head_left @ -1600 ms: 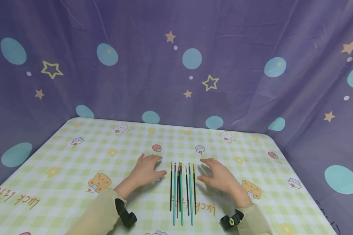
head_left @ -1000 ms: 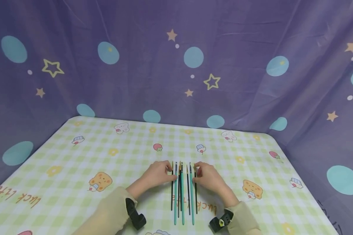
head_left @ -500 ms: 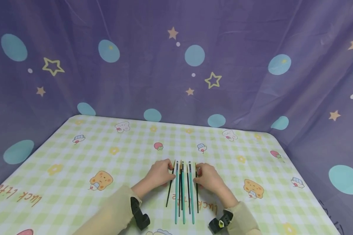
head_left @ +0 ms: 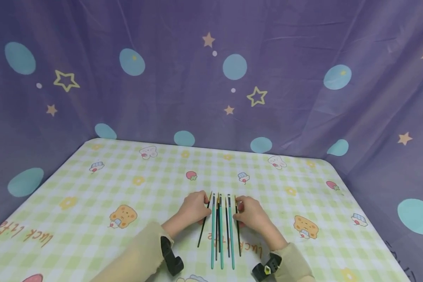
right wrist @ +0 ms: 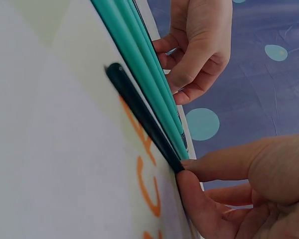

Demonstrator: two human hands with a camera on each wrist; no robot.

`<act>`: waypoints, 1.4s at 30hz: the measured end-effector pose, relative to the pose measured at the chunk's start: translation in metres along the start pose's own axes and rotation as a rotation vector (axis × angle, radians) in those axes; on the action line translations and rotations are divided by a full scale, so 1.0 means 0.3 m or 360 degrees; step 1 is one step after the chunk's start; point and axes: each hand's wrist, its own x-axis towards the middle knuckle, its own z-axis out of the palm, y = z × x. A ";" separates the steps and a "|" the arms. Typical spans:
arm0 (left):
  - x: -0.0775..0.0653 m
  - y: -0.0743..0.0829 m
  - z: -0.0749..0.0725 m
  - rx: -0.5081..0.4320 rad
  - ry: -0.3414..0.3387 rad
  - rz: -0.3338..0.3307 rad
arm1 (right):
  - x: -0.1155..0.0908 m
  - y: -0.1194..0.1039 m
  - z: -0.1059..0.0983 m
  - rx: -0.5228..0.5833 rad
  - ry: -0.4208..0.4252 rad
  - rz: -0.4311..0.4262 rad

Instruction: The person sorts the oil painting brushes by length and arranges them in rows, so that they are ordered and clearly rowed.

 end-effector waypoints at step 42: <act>0.181 -0.139 -0.113 -0.0290 0.0180 -0.0022 | -0.017 -0.008 -0.006 -0.0059 -0.0009 -0.0046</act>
